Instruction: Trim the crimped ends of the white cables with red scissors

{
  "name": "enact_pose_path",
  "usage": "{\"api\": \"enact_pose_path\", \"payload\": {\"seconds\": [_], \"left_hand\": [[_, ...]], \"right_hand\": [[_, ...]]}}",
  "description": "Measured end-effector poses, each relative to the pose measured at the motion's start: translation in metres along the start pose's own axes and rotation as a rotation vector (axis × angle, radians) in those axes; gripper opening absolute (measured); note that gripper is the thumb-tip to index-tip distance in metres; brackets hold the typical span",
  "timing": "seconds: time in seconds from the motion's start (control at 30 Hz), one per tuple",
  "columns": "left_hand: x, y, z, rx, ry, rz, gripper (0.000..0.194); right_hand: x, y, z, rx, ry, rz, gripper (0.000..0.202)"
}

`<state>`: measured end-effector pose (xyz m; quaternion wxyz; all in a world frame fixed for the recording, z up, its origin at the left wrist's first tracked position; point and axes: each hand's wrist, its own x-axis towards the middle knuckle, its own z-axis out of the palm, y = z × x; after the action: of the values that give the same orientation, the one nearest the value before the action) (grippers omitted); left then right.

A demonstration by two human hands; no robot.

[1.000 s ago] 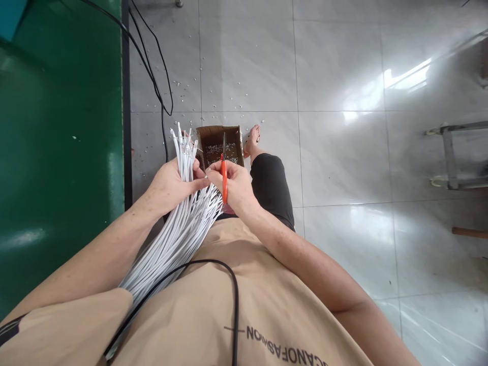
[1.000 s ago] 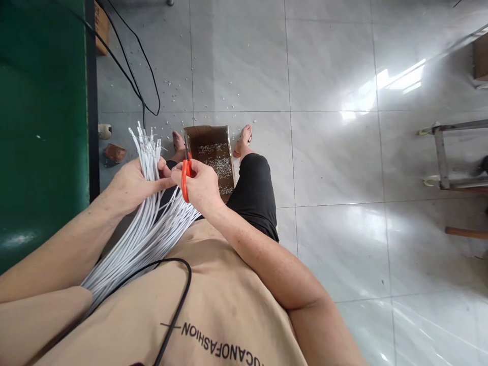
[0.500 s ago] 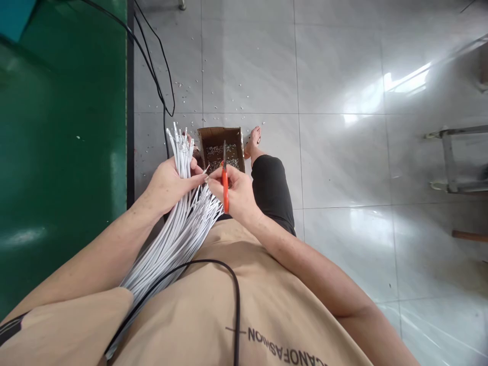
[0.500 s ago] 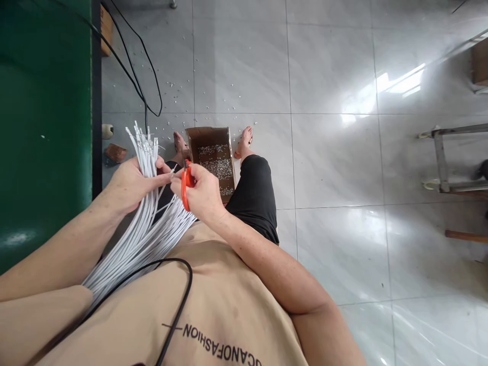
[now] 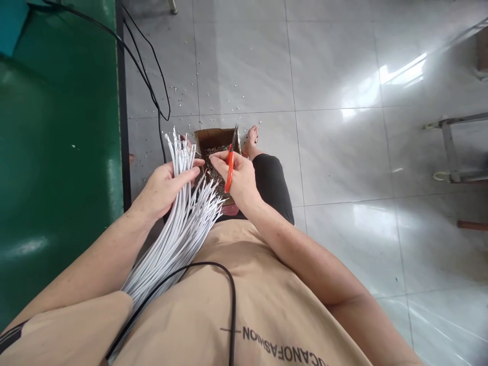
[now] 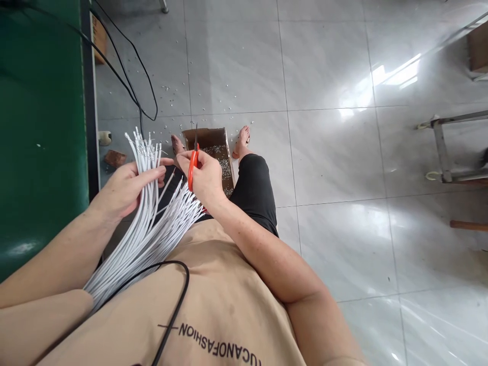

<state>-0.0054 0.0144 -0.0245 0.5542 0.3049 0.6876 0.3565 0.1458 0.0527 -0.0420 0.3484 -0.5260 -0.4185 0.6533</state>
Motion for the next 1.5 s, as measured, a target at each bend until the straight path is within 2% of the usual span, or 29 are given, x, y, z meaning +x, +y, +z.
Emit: {"api": "enact_pose_path", "payload": {"seconds": [0.1, 0.2, 0.27, 0.33, 0.5, 0.67, 0.87, 0.97, 1.07, 1.17, 1.3, 1.5], "left_hand": [[0.0, 0.001, 0.001, -0.021, -0.012, 0.001, 0.018], [-0.001, 0.002, 0.002, -0.026, -0.003, -0.026, 0.011], [-0.002, 0.003, 0.002, -0.033, 0.014, -0.05, 0.012], [-0.003, 0.004, 0.003, -0.065, 0.039, -0.035, 0.013], [-0.001, 0.005, 0.003, -0.081, 0.108, 0.102, 0.026], [-0.001, 0.007, 0.002, -0.113, 0.059, 0.097, 0.026], [-0.004, 0.009, 0.005, -0.123, 0.061, 0.118, 0.028], [-0.004, 0.009, 0.005, -0.148, 0.088, 0.119, 0.027], [-0.003, 0.009, 0.003, -0.168, 0.096, 0.117, 0.026], [-0.003, 0.009, 0.003, -0.171, 0.1, 0.121, 0.026], [-0.001, 0.007, 0.003, -0.163, 0.126, 0.12, 0.028], [0.002, 0.003, 0.006, -0.145, 0.182, 0.184, 0.026]], "right_hand": [[0.01, -0.01, 0.001, 0.048, -0.037, -0.025, 0.018], [0.02, -0.015, 0.002, 0.07, -0.201, 0.004, 0.016], [0.024, -0.014, 0.002, 0.071, -0.257, 0.035, 0.017], [0.024, -0.01, 0.002, 0.072, -0.241, 0.056, 0.019], [0.018, -0.005, 0.002, 0.123, -0.181, 0.06, 0.022], [0.014, -0.009, 0.001, 0.175, -0.311, 0.045, 0.02], [0.012, -0.008, 0.008, 0.211, -0.309, 0.026, 0.024], [0.011, -0.007, 0.005, 0.009, -0.278, -0.026, 0.03], [0.012, -0.006, -0.003, -0.504, -0.176, -0.156, 0.028], [0.014, -0.005, -0.009, -0.917, -0.185, -0.279, 0.025], [0.014, -0.009, -0.011, -1.09, -0.223, -0.33, 0.027], [0.009, -0.024, -0.012, -1.255, -0.276, -0.291, 0.028]]}}
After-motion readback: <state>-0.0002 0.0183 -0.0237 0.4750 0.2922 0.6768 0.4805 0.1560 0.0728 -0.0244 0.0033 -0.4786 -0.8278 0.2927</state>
